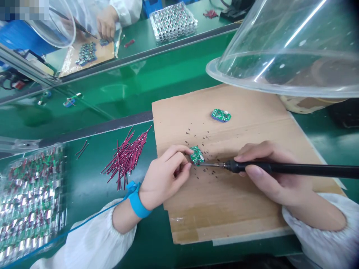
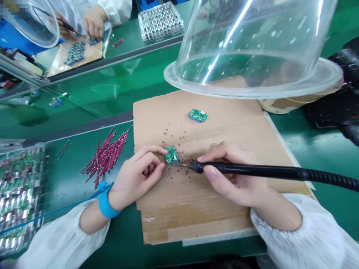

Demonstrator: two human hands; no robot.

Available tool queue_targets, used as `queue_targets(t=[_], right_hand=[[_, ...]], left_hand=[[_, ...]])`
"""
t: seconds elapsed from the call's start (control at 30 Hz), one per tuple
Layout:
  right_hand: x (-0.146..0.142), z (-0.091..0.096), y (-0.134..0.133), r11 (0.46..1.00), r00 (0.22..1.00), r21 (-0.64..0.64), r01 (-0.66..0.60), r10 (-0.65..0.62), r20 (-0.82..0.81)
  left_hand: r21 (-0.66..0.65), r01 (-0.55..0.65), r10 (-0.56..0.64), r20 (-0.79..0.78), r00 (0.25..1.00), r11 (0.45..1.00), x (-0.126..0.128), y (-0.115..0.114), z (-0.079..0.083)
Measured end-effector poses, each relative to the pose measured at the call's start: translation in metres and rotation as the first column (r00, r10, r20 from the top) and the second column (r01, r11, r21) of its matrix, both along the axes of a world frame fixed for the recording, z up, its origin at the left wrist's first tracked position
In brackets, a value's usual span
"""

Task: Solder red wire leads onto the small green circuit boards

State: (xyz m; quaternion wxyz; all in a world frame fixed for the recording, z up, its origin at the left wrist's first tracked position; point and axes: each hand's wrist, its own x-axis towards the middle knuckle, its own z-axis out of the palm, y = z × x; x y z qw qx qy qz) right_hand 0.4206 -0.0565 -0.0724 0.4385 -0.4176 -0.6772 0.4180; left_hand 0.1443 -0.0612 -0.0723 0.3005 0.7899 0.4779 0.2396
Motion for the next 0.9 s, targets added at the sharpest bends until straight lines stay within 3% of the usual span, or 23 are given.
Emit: queue_targets(t=[0.1,0.43,0.9], right_hand=[[0.0015,-0.0013,0.0006,0.995,0.996,0.057,-0.080,0.077,0.050],[-0.0001,0.0031,0.0012,0.995,0.993,0.068,-0.068,0.061,0.102],[-0.0008,0.0006,0.0016,0.993,0.997,0.101,-0.067,0.062,0.054]], left_hand=[[0.001,-0.001,0.001,0.003,1.000,1.000,-0.0001,0.0002,-0.0001],[0.002,0.001,-0.001,0.008,1.000,1.000,-0.0004,0.0004,0.0005],[-0.006,-0.002,0.002,0.022,1.000,1.000,-0.0003,0.0006,0.0004]])
